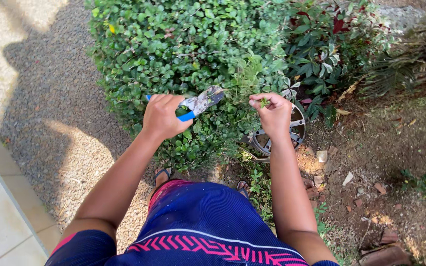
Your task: The person trims various garden bushes using shears, removing small branches and leaves by hand as they work.
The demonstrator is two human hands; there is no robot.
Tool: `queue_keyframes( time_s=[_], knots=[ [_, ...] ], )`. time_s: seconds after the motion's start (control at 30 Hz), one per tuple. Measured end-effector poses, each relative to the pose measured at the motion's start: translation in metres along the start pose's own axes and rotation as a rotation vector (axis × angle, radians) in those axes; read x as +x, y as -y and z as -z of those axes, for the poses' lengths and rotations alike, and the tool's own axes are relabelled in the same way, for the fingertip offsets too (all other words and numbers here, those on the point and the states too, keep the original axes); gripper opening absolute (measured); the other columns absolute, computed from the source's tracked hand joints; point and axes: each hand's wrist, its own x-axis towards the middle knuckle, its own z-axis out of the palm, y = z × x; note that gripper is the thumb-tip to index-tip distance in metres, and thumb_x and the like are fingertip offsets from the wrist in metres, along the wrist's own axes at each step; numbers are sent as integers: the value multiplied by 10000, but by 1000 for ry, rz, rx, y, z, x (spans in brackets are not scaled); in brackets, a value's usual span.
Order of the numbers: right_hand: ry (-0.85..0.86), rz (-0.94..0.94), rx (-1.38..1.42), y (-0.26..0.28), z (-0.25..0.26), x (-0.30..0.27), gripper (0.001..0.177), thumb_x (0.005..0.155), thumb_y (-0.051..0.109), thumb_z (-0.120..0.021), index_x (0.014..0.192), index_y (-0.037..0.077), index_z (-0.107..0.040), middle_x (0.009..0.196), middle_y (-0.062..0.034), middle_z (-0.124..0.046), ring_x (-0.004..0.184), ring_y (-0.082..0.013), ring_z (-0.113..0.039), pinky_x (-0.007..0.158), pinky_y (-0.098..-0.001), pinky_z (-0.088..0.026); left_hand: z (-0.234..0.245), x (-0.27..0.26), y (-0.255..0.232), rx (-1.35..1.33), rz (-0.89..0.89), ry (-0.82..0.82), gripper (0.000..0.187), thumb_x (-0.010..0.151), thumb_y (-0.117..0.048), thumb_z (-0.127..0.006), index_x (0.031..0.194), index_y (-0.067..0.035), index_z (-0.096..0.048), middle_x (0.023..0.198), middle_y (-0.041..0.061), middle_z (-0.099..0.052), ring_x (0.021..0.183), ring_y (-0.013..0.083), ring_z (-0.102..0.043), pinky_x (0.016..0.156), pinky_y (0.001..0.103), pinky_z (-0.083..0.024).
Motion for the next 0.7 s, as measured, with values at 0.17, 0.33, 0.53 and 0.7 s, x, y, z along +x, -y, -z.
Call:
queue_keyframes(
  time_s=[0.17,0.33,0.53,0.7],
  knots=[
    [-141,299,-110,37,30,-21,106,869,-27,-806,958,22,-778,999,-98,-783,926,-128,-736,753,-235,-578,2,10,-30,-71,6,-10,474,644,-257,-879,1030,-34,-716,915,124,-704,878,337,-675,880,452,-508],
    [-289,552,-160,61,60,-36,255,801,-168,-637,976,-18,-747,1046,-126,-780,1024,-203,-772,988,-335,-603,2,27,-48,-106,-23,-16,509,623,-252,-888,1037,-12,-713,956,145,-713,894,349,-677,886,460,-511],
    [-256,337,-23,8,59,-41,216,836,-108,-763,1026,-9,-737,1057,-103,-749,938,-184,-713,829,-307,-578,-12,36,-59,-111,-40,29,493,647,-249,-883,1049,-12,-726,979,143,-724,915,351,-682,895,454,-518],
    [-197,-157,411,-45,40,-23,227,905,-68,-709,1120,4,-700,948,-53,-710,779,-110,-662,648,-253,-538,-25,37,-52,-86,65,158,516,648,-313,-873,1054,-25,-740,976,160,-733,916,367,-683,905,472,-505]
  ],
)
